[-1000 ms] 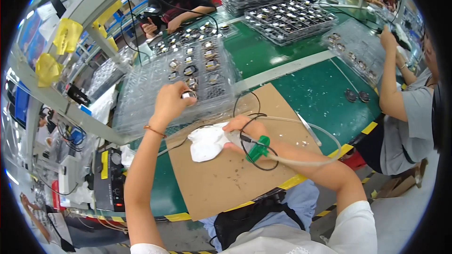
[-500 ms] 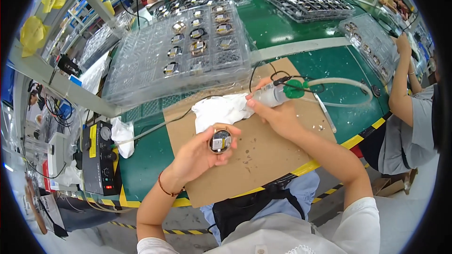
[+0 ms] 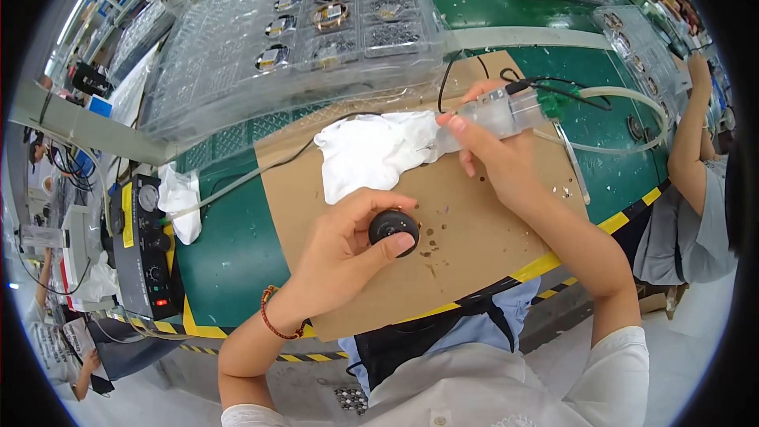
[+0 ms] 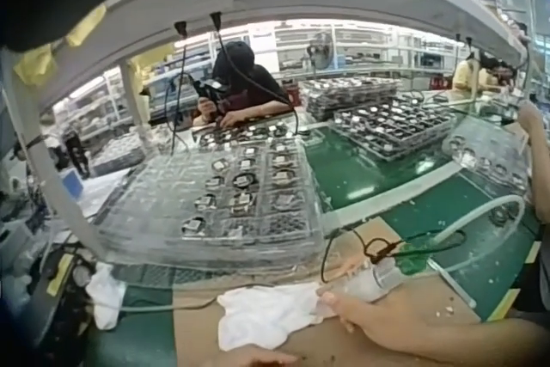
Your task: The person applies a liquid substance to electronic components using a manual syringe dispenser.
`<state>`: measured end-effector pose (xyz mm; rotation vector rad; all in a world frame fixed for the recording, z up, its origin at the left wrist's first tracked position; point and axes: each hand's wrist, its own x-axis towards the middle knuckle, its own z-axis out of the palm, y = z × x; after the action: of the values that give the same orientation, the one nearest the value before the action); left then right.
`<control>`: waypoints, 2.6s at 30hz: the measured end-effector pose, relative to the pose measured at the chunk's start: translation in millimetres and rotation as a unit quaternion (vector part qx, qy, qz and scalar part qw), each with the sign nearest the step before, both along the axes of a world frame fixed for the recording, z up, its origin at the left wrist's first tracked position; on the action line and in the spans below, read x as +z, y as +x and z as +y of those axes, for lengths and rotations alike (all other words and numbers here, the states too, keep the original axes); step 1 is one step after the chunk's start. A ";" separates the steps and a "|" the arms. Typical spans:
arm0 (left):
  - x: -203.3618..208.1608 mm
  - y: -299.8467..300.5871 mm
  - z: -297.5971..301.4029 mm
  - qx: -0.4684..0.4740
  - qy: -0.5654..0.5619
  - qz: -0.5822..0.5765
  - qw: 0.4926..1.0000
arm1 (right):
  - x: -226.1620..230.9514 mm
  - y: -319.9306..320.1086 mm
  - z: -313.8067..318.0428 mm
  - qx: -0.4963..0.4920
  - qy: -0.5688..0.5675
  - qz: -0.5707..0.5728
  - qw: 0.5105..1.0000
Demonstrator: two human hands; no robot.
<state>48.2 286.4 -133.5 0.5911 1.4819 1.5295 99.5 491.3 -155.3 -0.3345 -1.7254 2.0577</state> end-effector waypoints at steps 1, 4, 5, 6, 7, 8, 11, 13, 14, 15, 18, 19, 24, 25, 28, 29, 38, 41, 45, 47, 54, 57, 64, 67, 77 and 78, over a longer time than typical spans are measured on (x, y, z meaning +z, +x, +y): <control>-2.6 0.7 0.0 0.015 -0.001 0.063 0.998 | -0.3 -0.4 0.7 0.002 -0.001 -0.005 1.000; -8.9 1.6 2.2 0.037 -0.002 0.183 0.982 | 0.1 0.4 3.4 0.007 0.035 -0.024 0.999; -10.8 1.5 2.5 0.045 -0.002 0.244 0.969 | -0.2 0.1 3.0 0.005 0.037 -0.023 0.999; -14.3 1.5 2.8 0.044 -0.003 0.242 0.969 | -0.4 -0.1 2.4 0.003 0.039 -0.022 0.999; -18.8 1.3 3.0 0.053 0.012 0.260 0.964 | -0.2 -0.6 1.5 0.003 0.038 -0.023 0.999; -22.0 1.2 3.4 0.062 0.027 0.278 0.958 | -0.6 -1.1 0.3 -0.004 0.037 -0.016 0.999; -13.6 0.5 2.4 0.040 -0.022 0.318 0.947 | -0.2 0.1 -1.6 -0.010 0.051 -0.017 0.999; -9.0 1.7 4.2 0.055 -0.030 0.349 0.935 | 0.2 1.7 -2.8 -0.009 0.066 -0.025 0.997; -8.0 2.6 4.8 0.070 -0.039 0.380 0.921 | 0.8 3.1 -3.6 -0.010 0.064 -0.005 0.998; -10.3 3.1 5.6 0.072 -0.040 0.379 0.922 | 1.2 4.6 -4.7 -0.011 0.061 0.015 0.998; -18.3 3.5 8.2 0.129 -0.010 0.394 0.910 | 1.7 11.7 -9.4 0.040 -0.017 0.097 0.994; -19.1 3.3 8.6 0.130 -0.010 0.395 0.909 | 0.7 14.4 -8.7 0.042 -0.017 0.096 0.994; -22.2 2.1 10.4 0.139 -0.005 0.399 0.906 | -4.3 17.0 -17.2 0.129 0.058 0.165 0.976; -21.7 2.0 10.6 0.138 -0.007 0.404 0.904 | -4.8 18.3 -19.2 0.128 0.086 0.150 0.977; -23.2 1.1 10.0 0.140 -0.007 0.412 0.901 | -0.8 16.2 -17.5 0.182 0.112 0.122 0.969; -23.1 1.2 10.4 0.142 -0.003 0.416 0.898 | -1.6 16.3 -18.0 0.181 0.112 0.121 0.970; -18.2 2.0 12.4 0.135 -0.008 0.441 0.887 | -6.5 15.2 -19.0 0.184 0.127 0.118 0.968; -18.7 2.5 12.7 0.136 -0.011 0.440 0.888 | -9.4 14.5 -20.4 0.171 0.134 0.121 0.969; -19.2 2.2 12.8 0.136 -0.011 0.440 0.887 | -4.8 16.0 -21.7 0.174 0.043 0.155 0.971; -19.9 1.7 12.2 0.134 -0.007 0.437 0.889 | -3.3 16.7 -20.9 0.178 0.040 0.144 0.973; -23.4 0.6 12.2 0.137 0.012 0.425 0.894 | -3.8 15.5 -18.6 0.170 0.098 0.111 0.974; -24.5 0.9 12.0 0.139 0.018 0.414 0.899 | -3.4 16.9 -18.9 0.164 0.096 0.110 0.975; -21.2 3.8 11.9 0.138 0.012 0.375 0.917 | -2.8 18.8 -17.9 0.148 0.095 0.098 0.979; -24.7 2.8 10.7 0.140 0.017 0.357 0.923 | -4.2 17.1 -17.9 0.147 0.105 0.095 0.979; -20.8 2.7 10.9 0.139 0.024 0.328 0.934 | -1.5 16.4 -17.9 0.144 0.093 0.098 0.980; -20.8 3.0 10.8 0.139 0.024 0.328 0.934 | -0.7 16.8 -18.4 0.144 0.089 0.094 0.981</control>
<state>51.2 297.1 -154.3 1.0269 2.1061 1.6734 116.3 472.9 -156.1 0.1710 -1.9108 2.0282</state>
